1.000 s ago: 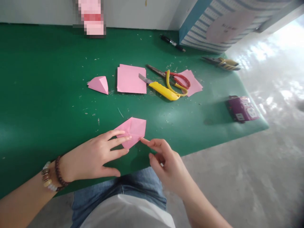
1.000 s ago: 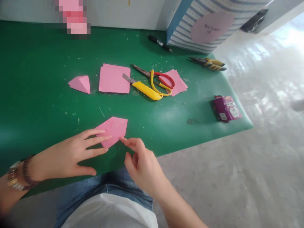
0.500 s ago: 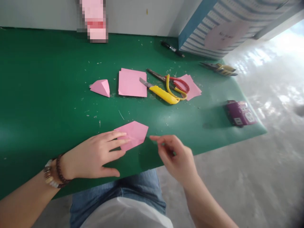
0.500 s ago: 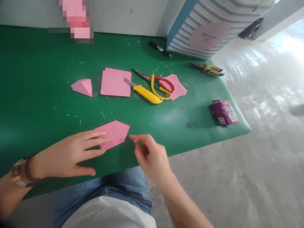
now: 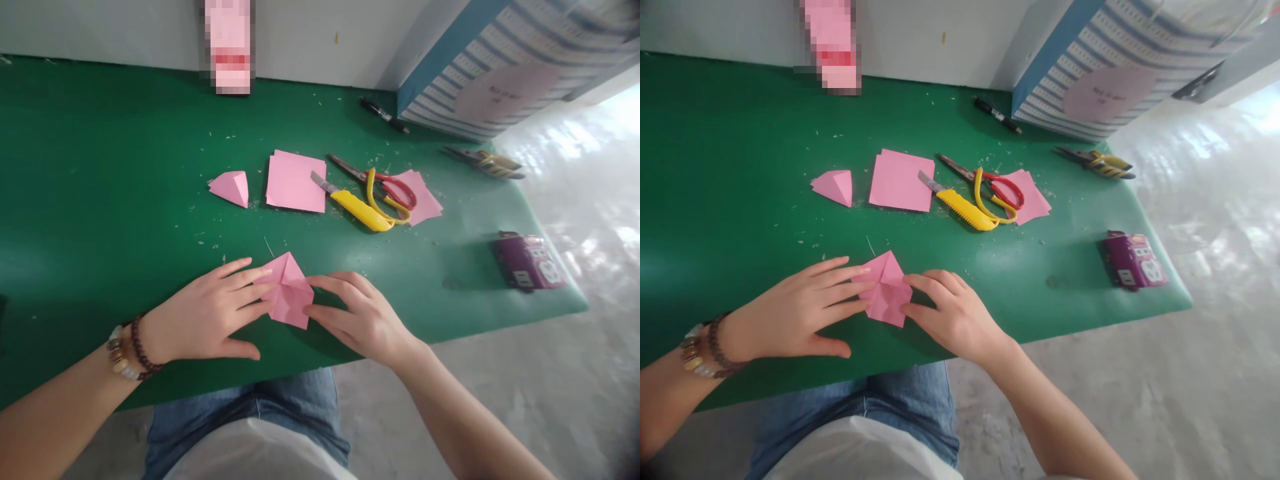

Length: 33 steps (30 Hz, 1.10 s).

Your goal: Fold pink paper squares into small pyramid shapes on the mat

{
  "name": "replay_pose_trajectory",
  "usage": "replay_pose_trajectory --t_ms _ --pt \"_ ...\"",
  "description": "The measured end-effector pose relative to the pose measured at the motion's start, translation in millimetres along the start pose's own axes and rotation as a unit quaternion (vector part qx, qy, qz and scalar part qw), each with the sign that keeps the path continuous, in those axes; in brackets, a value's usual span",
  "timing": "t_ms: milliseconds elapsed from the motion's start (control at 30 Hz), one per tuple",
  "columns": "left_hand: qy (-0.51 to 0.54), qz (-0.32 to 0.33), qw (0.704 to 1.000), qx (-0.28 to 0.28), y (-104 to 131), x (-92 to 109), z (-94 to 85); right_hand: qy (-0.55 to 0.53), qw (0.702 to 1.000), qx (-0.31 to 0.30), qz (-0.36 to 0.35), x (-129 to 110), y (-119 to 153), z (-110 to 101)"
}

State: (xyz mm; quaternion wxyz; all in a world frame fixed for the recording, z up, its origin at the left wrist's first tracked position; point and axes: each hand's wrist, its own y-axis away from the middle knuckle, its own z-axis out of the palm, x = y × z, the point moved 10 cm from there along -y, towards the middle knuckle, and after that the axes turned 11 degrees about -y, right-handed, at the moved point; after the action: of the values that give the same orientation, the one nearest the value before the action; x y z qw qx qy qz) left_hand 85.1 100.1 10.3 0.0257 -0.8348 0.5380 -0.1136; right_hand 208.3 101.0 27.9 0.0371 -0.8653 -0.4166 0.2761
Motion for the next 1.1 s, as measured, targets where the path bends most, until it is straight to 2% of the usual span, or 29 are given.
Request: replay_pose_trajectory --t_ms 200,567,700,900,1100 --pt "-0.025 -0.017 1.0 0.009 5.1 7.6 4.2 -0.046 0.999 0.018 -0.002 -2.5 -9.7 2.9" --pt "-0.004 -0.006 1.0 0.019 3.8 11.7 2.4 -0.106 0.986 0.064 0.112 19.0 -25.0 11.4" --pt "-0.001 -0.006 1.0 0.016 2.7 11.8 4.8 -0.094 0.988 0.055 0.114 20.8 -26.6 14.5" --pt "0.0 0.01 0.999 -0.031 1.0 13.0 12.2 -0.084 0.989 0.056 0.106 20.6 -27.2 15.4" --pt "0.012 0.014 0.999 -0.04 -0.3 13.3 11.7 -0.086 0.99 0.049 0.099 22.0 -26.8 17.9"
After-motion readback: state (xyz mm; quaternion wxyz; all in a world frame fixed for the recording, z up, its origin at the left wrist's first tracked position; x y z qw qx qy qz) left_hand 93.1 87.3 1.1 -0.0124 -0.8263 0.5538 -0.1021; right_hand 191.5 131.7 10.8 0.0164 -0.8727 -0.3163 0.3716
